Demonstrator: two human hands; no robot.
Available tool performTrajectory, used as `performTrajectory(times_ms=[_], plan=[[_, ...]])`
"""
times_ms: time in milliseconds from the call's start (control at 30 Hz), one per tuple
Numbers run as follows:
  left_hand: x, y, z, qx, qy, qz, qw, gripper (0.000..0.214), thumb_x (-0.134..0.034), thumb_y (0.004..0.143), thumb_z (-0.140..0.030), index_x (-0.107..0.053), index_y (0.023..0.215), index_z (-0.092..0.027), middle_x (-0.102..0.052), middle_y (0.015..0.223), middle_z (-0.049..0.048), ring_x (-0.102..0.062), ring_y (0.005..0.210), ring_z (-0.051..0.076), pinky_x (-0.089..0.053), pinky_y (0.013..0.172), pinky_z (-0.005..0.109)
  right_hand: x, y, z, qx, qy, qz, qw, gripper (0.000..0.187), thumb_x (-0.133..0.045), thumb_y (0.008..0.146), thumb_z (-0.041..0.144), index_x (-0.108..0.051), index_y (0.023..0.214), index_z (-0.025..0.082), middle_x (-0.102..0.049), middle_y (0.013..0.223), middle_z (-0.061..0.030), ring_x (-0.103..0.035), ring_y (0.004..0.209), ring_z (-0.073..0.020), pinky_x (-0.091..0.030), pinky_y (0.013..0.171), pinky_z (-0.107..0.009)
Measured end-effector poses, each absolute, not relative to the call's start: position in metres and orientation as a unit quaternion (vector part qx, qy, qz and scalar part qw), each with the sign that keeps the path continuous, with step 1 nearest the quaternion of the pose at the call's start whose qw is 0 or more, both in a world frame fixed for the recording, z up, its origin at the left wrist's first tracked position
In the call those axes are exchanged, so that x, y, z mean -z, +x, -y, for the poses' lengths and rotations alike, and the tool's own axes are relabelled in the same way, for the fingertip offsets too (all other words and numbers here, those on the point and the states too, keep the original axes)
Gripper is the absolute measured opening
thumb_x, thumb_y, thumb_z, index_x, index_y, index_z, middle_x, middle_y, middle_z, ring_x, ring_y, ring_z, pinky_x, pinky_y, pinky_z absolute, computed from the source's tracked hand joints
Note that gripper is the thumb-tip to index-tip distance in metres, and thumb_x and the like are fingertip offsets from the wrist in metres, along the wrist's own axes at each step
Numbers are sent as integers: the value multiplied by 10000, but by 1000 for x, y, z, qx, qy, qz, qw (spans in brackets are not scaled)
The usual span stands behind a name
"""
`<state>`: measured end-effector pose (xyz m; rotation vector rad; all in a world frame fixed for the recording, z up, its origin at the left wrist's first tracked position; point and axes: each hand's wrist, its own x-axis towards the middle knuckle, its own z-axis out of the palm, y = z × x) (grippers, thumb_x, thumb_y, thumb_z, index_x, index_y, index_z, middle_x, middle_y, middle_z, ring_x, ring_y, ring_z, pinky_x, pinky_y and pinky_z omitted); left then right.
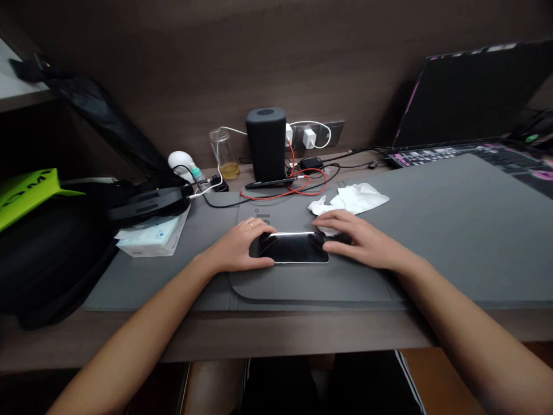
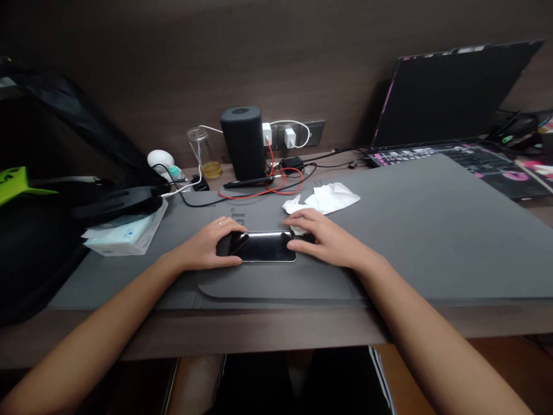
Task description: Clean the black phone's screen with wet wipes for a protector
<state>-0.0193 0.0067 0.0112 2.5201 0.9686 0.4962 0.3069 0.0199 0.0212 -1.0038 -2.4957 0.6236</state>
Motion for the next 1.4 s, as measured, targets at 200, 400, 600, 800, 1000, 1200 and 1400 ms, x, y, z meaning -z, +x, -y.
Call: performTrajectory(times_ms=[200,400,600,800,1000,1200,1400], plan=[[-11,-19,-7,-179,895,-355,199,464,-730,826,-457,-540,1192,-243,-602,1156,70,-565,1084,277,-467,963,445,-5,312,-34,-119,-442,853,251,481,-480,968,491,-606,1345,221,-569,1286,-170,-535,1200,-358,-424,1033,-577],[-12,-18,-6,-177,899,-350,194,442,-725,824,-432,-546,1177,-236,-601,1127,65,-562,1068,273,-469,946,426,3,314,-40,-135,-459,849,224,358,-453,973,393,-685,1139,177,-593,1099,-152,-611,989,-296,-511,876,-461],[-12,-17,-5,-180,899,-351,191,425,-715,826,-422,-551,1171,-236,-604,1120,65,-565,1060,272,-471,948,423,-1,308,-40,-62,-449,862,228,310,-445,971,343,-700,1028,175,-653,980,-146,-586,907,-307,-474,817,-465],[-11,-17,-6,-178,898,-351,195,449,-730,814,-432,-553,1175,-232,-607,1123,70,-566,1068,281,-476,947,426,-16,302,-25,-163,-386,866,272,294,-452,1007,382,-670,1099,207,-650,1009,-105,-606,923,-255,-489,811,-404],[-12,-17,-6,-180,897,-351,199,457,-734,819,-444,-554,1177,-225,-603,1150,77,-561,1091,282,-468,972,424,-16,286,-12,-208,-312,907,191,263,-463,1009,357,-663,1081,202,-607,998,-93,-589,955,-236,-489,829,-370],[-12,-16,-6,-181,898,-349,198,441,-737,821,-444,-562,1163,-227,-600,1137,74,-560,1088,278,-467,971,423,-16,281,-11,-162,-310,917,190,260,-442,1013,327,-657,1044,185,-598,971,-102,-546,920,-248,-461,825,-392],[-9,-16,-7,-186,899,-341,202,391,-740,822,-412,-577,1129,-233,-609,1139,68,-557,1088,268,-457,976,423,-15,276,-10,-141,-283,932,177,237,-453,1008,283,-656,1058,171,-601,982,-102,-521,899,-236,-427,820,-381]])
